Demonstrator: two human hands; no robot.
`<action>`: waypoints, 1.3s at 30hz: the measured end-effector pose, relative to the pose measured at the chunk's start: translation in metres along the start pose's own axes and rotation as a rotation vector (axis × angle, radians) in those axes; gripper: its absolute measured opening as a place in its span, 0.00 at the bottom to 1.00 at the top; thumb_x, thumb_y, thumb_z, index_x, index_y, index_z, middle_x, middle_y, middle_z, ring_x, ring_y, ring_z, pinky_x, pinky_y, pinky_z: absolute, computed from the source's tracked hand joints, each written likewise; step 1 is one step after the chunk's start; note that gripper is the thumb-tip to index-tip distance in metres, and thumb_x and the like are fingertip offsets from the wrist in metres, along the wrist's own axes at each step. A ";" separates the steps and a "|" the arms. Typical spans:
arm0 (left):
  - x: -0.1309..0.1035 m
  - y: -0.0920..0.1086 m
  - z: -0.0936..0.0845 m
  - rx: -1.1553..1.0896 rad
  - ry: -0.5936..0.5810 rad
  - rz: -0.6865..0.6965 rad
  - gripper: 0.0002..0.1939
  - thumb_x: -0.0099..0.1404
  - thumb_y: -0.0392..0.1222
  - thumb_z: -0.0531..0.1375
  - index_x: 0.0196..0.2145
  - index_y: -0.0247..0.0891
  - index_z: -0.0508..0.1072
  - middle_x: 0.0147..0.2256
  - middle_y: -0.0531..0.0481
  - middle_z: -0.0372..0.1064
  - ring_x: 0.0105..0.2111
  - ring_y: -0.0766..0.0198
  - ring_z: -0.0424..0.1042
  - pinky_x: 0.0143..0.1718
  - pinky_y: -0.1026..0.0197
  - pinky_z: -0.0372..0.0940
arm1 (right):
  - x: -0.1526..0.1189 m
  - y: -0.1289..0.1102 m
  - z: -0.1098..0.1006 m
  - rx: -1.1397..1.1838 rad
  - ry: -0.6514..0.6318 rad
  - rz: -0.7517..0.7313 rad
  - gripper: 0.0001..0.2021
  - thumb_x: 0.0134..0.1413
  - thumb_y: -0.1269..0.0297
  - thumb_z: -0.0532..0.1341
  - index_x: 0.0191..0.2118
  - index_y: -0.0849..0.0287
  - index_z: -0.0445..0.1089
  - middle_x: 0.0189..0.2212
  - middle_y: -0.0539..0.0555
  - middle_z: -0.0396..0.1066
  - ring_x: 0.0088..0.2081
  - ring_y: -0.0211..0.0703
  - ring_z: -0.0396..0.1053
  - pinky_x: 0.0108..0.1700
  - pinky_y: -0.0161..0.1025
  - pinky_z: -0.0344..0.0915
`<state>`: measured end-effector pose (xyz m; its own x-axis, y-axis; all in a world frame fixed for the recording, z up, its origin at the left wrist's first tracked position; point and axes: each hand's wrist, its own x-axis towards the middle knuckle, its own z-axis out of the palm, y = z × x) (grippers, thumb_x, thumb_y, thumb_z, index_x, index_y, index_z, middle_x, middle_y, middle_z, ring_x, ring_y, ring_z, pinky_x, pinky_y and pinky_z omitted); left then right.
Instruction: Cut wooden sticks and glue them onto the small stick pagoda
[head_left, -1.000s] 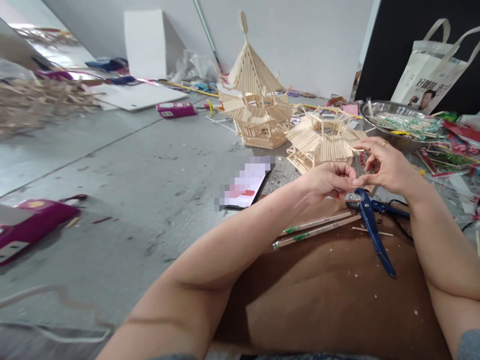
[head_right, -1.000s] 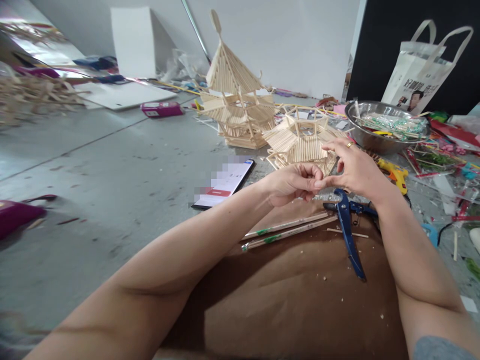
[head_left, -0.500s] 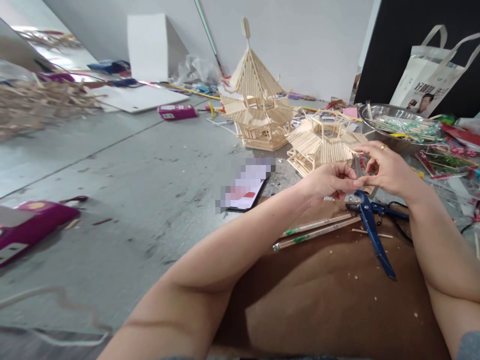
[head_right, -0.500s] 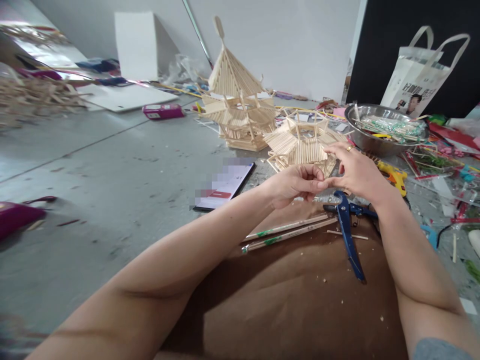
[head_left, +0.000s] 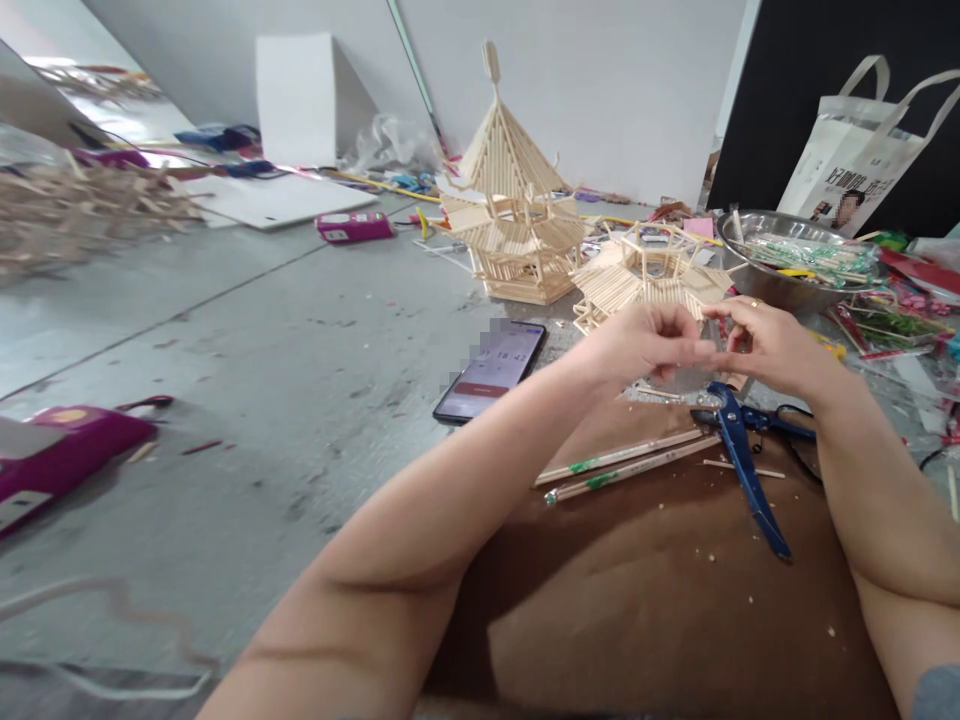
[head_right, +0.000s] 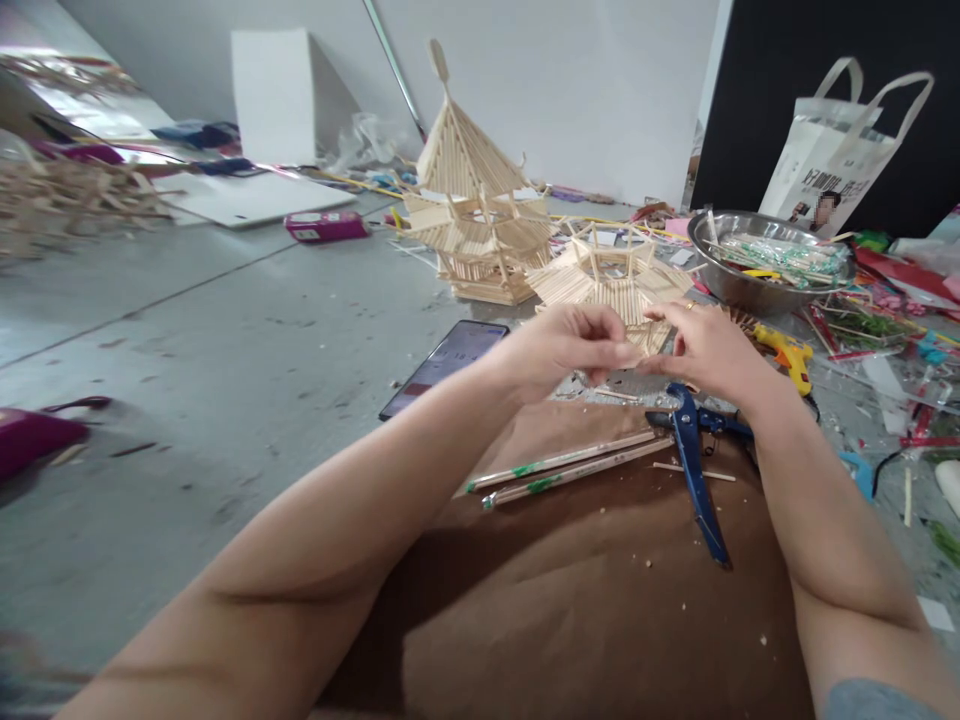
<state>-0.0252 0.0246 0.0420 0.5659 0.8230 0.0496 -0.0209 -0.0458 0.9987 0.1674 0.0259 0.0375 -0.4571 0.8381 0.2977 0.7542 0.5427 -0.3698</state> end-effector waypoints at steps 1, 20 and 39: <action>-0.003 0.008 -0.006 0.030 0.051 0.053 0.11 0.53 0.35 0.62 0.20 0.34 0.62 0.14 0.59 0.57 0.14 0.77 0.58 0.17 0.70 0.53 | 0.000 -0.001 0.000 -0.020 0.004 0.021 0.28 0.46 0.46 0.59 0.49 0.60 0.66 0.37 0.57 0.70 0.27 0.39 0.66 0.32 0.38 0.61; 0.001 0.010 -0.077 1.156 0.059 -0.280 0.27 0.61 0.58 0.46 0.30 0.32 0.75 0.26 0.47 0.72 0.23 0.67 0.68 0.32 0.65 0.60 | 0.005 0.012 0.033 -0.307 -0.201 0.174 0.27 0.53 0.48 0.51 0.56 0.56 0.60 0.54 0.64 0.59 0.52 0.58 0.61 0.46 0.51 0.61; 0.013 -0.008 -0.082 1.232 -0.215 -0.212 0.19 0.56 0.46 0.53 0.41 0.35 0.72 0.38 0.46 0.73 0.35 0.63 0.69 0.35 0.66 0.59 | 0.007 0.018 0.038 -0.286 -0.229 0.161 0.28 0.53 0.51 0.53 0.58 0.55 0.56 0.44 0.62 0.67 0.40 0.50 0.69 0.41 0.44 0.62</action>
<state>-0.0859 0.0821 0.0359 0.5887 0.7756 -0.2280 0.7987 -0.5147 0.3117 0.1600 0.0433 -0.0002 -0.3909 0.9196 0.0395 0.9110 0.3927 -0.1260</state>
